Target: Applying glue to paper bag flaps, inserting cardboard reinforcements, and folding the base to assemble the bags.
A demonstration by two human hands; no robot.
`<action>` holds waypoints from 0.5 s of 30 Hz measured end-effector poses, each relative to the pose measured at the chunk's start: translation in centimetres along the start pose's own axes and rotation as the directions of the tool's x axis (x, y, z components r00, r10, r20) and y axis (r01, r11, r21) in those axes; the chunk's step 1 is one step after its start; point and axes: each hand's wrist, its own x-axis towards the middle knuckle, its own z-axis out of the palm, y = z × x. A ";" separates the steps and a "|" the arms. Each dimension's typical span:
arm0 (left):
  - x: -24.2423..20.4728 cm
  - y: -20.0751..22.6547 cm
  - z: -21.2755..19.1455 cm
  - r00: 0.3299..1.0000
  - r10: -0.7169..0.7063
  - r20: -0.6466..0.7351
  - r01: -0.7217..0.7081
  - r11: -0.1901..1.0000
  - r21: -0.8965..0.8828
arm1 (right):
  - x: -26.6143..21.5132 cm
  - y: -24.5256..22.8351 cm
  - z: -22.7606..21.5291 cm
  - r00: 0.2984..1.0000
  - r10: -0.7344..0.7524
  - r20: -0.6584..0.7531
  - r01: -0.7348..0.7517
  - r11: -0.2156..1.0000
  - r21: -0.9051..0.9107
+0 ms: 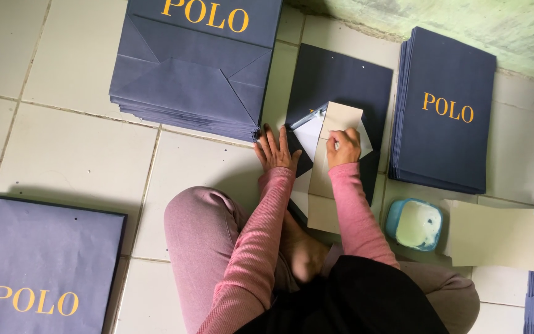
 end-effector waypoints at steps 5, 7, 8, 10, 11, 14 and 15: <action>0.0 0.0 -0.1 1.000 0.004 -0.005 -0.004 1.000 0.022 | -2.6 -3.0 2.1 0.998 -0.011 0.069 0.006 0.997 0.075; -0.1 0.1 -0.4 1.000 0.002 -0.004 -0.002 1.000 0.022 | -2.9 -4.4 2.1 0.996 -0.024 0.083 0.016 0.996 0.093; -0.1 0.2 -0.6 1.000 -0.009 0.009 0.008 1.000 0.023 | -2.6 -5.0 1.5 0.996 -0.019 0.084 0.011 0.995 0.095; -0.1 0.2 -0.6 1.000 -0.019 0.023 0.018 1.000 0.025 | -2.2 -4.8 1.0 0.996 -0.013 0.085 0.005 0.995 0.097; 0.0 0.1 -0.4 0.999 -0.019 0.030 0.018 0.999 0.030 | -2.0 -3.9 1.1 0.998 -0.002 0.068 -0.004 0.996 0.090; 0.2 0.2 -0.3 0.999 -0.026 0.044 0.024 0.999 0.032 | -1.2 -1.2 0.8 0.999 0.019 0.035 -0.021 0.998 0.058; 0.2 0.3 -0.3 0.998 -0.032 0.054 0.031 0.999 0.031 | -1.0 -0.3 0.6 0.999 0.032 0.019 -0.032 0.999 0.034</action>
